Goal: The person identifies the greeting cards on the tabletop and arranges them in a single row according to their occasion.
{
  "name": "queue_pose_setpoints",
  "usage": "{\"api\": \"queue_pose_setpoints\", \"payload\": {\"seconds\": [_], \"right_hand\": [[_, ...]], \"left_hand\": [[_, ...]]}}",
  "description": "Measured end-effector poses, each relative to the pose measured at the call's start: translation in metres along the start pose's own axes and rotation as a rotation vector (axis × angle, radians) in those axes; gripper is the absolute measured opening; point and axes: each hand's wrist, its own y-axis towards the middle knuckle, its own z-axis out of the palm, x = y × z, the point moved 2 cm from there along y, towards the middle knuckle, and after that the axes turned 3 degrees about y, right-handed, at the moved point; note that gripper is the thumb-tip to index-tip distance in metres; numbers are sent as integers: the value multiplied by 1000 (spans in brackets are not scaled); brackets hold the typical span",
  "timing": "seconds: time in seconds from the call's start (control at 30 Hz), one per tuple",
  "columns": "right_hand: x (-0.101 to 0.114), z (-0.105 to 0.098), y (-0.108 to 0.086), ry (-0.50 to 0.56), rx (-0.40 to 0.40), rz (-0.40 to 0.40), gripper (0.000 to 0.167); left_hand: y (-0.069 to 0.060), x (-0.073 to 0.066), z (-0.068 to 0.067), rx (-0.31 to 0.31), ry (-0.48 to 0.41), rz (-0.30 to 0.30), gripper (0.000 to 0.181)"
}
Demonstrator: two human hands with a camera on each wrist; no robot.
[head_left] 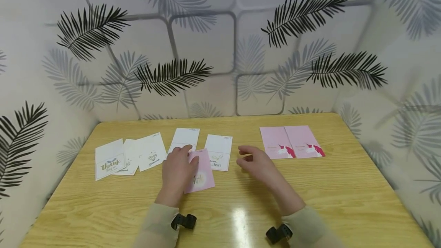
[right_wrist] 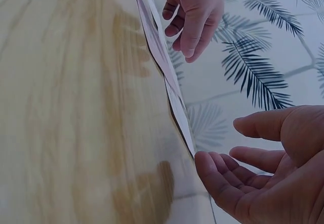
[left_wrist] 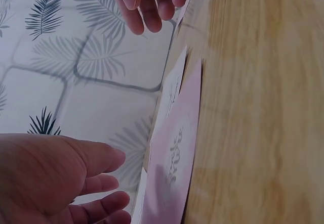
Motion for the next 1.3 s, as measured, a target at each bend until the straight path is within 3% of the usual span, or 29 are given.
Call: {"api": "queue_pose_setpoints", "payload": {"seconds": [0.33,0.6,0.8,1.13,1.3], "right_hand": [[10,26,1,5,41,-13,48],[16,42,-2,36,100,-34,50],[19,50,-3,55,127,-45,49],[25,62,-3,108,196,-68,48],[28,65,-6,144,199,-35,48]], "left_hand": [[-5,28,-10,23,-37,-10,50],[-5,42,-18,165,-131,31,65],[-5,47,-20,224,-146,18,71],[-4,48,-16,226,-104,37,69],[-3,47,-15,228,-101,40,68]]}}
